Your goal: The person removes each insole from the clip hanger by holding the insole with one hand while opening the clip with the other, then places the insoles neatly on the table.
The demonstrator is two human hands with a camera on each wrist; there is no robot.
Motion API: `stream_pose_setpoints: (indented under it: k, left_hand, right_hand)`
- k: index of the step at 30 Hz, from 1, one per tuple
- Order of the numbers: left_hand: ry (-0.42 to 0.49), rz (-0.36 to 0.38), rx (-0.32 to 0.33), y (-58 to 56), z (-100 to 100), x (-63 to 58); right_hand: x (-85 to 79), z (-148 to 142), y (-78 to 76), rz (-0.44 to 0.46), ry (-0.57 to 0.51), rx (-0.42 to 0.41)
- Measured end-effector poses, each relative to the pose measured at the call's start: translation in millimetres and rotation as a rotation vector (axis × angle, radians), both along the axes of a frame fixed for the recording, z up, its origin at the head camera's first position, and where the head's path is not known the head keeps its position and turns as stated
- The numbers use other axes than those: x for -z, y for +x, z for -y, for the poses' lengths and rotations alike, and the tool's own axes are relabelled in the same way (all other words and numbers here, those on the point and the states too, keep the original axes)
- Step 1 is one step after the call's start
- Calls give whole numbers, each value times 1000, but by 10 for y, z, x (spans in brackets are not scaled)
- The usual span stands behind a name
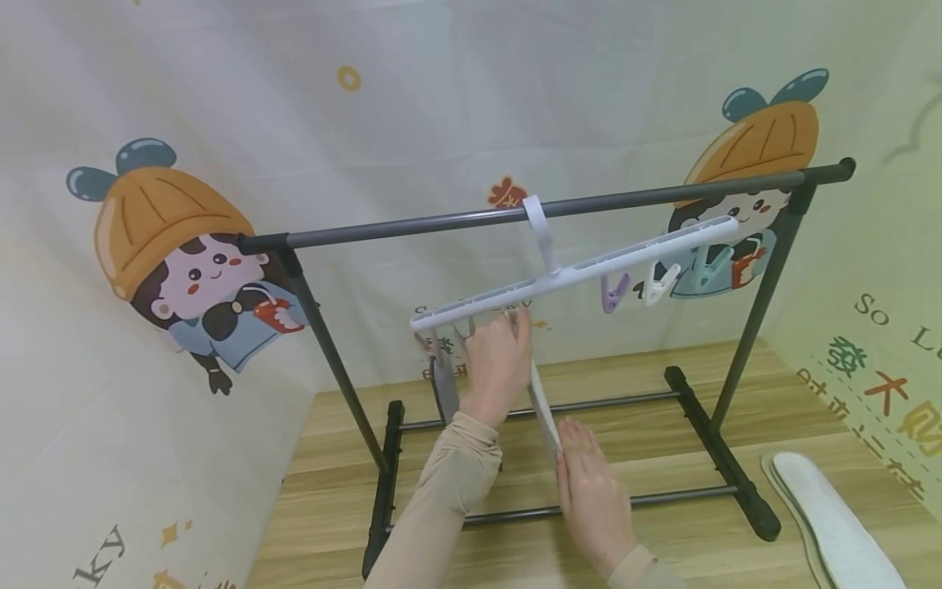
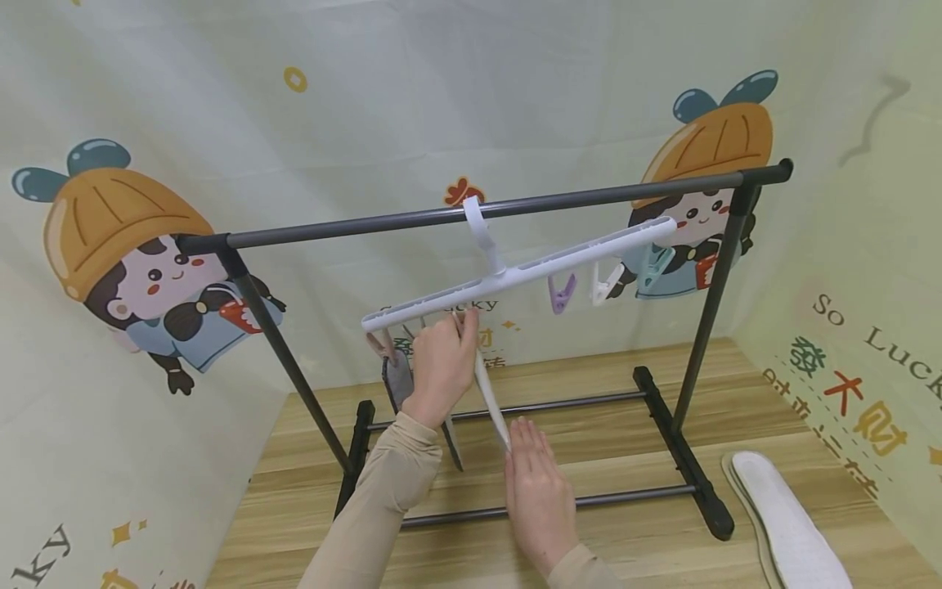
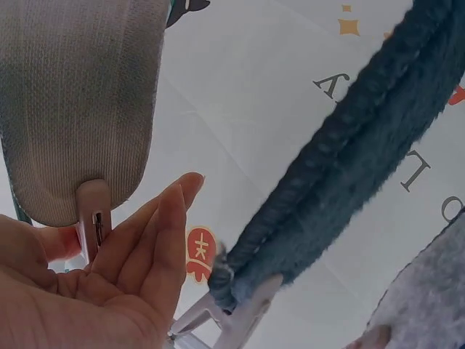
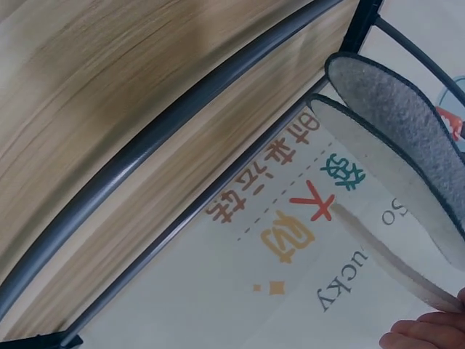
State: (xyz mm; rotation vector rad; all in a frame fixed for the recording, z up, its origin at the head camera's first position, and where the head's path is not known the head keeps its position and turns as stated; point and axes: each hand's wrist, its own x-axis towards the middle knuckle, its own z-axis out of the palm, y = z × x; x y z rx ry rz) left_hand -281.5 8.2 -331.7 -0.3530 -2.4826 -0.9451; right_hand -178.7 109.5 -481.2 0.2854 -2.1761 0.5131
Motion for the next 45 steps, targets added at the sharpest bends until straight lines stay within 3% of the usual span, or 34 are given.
stream_pose_setpoints:
  k: [9, 21, 38, 45]
  left_hand:
    - [21, 13, -3, -13, -17, -7]
    - [28, 36, 27, -25, 14, 3]
    - [75, 38, 57, 11, 33, 88]
    - [88, 89, 96, 124, 82, 111]
  right_hand:
    - [82, -119, 12, 1, -29, 11]
    - [246, -315, 184, 24, -81, 67]
    - [271, -575, 241, 47, -79, 106]
    - [274, -689, 298, 63, -130, 122]
